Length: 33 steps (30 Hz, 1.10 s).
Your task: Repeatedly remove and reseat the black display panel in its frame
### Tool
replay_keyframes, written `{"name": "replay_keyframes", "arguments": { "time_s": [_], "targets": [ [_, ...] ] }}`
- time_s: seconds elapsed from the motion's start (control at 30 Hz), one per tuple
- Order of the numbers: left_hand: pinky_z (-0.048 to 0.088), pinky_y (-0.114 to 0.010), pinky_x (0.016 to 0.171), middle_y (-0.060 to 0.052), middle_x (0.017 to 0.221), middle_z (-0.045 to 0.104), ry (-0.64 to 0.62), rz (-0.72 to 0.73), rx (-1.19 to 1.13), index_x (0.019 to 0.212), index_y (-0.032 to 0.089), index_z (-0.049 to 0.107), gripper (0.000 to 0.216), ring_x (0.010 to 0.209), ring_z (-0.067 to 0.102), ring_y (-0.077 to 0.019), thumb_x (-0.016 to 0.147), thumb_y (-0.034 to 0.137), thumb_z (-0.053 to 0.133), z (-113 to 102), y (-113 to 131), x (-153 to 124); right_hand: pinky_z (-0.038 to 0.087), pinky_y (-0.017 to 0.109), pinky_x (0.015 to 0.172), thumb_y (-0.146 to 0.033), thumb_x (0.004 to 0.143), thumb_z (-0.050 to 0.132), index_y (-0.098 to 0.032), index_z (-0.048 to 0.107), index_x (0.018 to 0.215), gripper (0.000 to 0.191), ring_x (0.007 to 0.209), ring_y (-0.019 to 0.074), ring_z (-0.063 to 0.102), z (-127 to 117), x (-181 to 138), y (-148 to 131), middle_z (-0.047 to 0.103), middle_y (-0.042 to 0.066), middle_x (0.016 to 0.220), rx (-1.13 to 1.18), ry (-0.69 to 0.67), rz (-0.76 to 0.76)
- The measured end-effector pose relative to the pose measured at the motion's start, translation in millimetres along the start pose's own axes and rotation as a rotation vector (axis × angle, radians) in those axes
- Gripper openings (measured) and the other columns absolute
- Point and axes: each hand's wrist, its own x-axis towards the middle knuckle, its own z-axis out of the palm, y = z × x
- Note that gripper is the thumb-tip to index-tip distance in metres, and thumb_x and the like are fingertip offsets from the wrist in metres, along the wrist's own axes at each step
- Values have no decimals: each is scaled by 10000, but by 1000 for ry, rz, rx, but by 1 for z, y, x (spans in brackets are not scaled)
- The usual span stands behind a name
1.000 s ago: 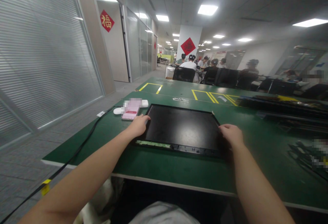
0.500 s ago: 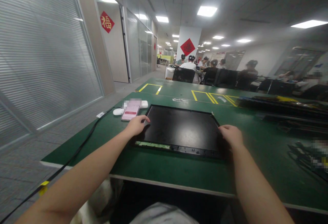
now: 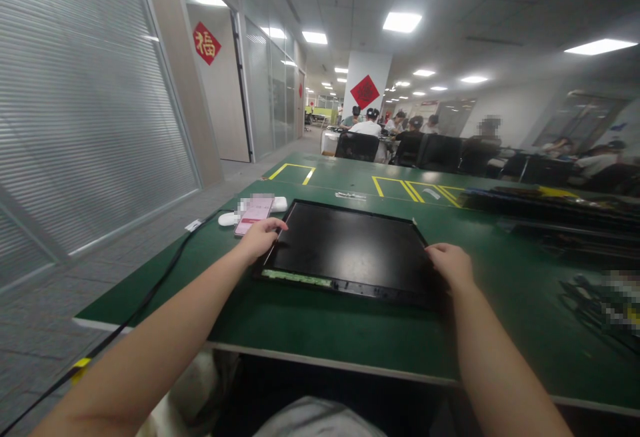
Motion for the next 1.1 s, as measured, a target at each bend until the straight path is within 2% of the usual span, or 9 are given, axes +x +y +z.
{"name": "replay_keyframes", "arguments": {
  "time_s": [0.13, 0.33, 0.57, 0.87, 1.0, 1.1],
  "targets": [
    [486, -233, 448, 32, 665, 681, 30, -109, -266, 902, 197, 633, 370, 505, 634, -157, 584, 30, 546, 2, 8, -3, 467, 325, 670, -366, 781, 567, -234, 793, 927, 299, 755, 240, 670, -1, 0, -1, 742, 79, 824, -9, 1, 9],
    [507, -238, 425, 23, 697, 705, 135, -193, -465, 815, 189, 631, 353, 453, 616, -140, 551, -45, 642, 3, 14, -2, 464, 330, 650, -364, 766, 579, -236, 795, 912, 290, 742, 245, 669, -1, 1, 0, 745, 86, 834, 8, 1, 17],
    [509, -248, 397, 25, 603, 671, 60, -303, -686, 998, 184, 628, 387, 406, 623, -159, 662, 76, 787, 1, 5, 10, 458, 333, 654, -376, 762, 571, -247, 790, 902, 290, 748, 246, 664, 1, 3, 2, 738, 76, 817, 5, -1, 24],
    [546, -251, 414, 23, 642, 688, -1, -318, -809, 1070, 173, 594, 490, 423, 652, -161, 658, 19, 810, -1, 2, 13, 462, 334, 659, -382, 752, 574, -247, 790, 887, 289, 741, 246, 667, 2, 4, 3, 738, 77, 802, 25, 1, 22],
    [555, -252, 426, 19, 667, 706, 18, -314, -806, 1124, 184, 592, 539, 435, 661, -160, 665, 18, 821, -1, 4, 11, 464, 336, 654, -384, 757, 574, -248, 787, 904, 292, 738, 249, 668, 3, 5, 4, 738, 75, 798, 29, -10, 37],
    [560, -254, 435, 1, 661, 716, 33, -325, -779, 1123, 169, 607, 492, 451, 672, -168, 697, 7, 794, -1, 8, 8, 465, 333, 663, -379, 763, 572, -246, 785, 900, 286, 747, 248, 670, 2, 4, 3, 734, 72, 782, 20, -10, 22]
  ]
}}
